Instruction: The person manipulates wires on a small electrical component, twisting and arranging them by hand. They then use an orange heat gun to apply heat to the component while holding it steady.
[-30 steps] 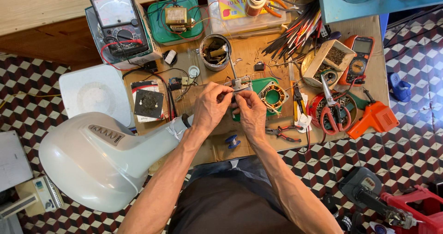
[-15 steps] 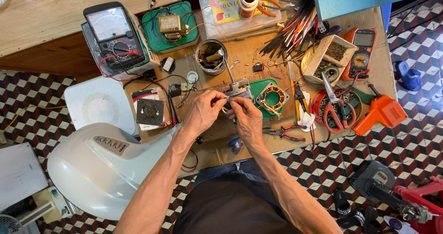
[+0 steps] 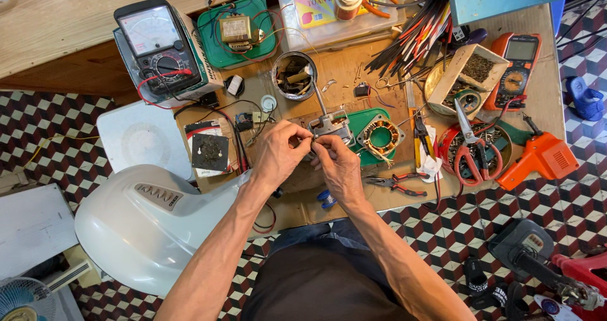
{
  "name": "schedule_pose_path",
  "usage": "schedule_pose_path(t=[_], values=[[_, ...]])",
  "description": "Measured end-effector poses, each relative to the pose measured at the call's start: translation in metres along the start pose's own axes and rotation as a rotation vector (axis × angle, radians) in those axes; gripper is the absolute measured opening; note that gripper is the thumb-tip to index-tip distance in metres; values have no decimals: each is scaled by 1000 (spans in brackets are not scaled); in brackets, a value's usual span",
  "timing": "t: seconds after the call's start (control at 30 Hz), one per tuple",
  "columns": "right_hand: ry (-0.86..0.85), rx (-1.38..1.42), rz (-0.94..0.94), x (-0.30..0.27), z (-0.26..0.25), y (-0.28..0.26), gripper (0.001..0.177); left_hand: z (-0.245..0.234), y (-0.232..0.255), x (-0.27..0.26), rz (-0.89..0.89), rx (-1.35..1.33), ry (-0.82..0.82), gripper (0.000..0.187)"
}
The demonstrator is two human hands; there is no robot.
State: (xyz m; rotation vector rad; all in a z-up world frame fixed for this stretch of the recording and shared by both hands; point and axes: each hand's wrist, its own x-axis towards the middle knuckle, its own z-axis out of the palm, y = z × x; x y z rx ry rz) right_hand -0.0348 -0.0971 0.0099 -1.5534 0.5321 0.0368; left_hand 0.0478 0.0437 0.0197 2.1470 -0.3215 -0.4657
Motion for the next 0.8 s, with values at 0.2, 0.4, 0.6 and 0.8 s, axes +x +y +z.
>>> schedule_pose_path(t=[0.2, 0.4, 0.6, 0.8], values=[[-90, -30, -19, 2, -7, 3, 14, 3, -3, -12, -169, -305, -58, 14], [-81, -70, 22, 2, -8, 1, 15, 11, -5, -28, -117, -469, 25, 12], [-108, 19, 51, 4, -11, 4, 15, 17, -2, -30, -167, -469, 33, 11], [-49, 97, 76, 1, -14, 6, 14, 14, -7, -26, -314, -469, 26, 18]])
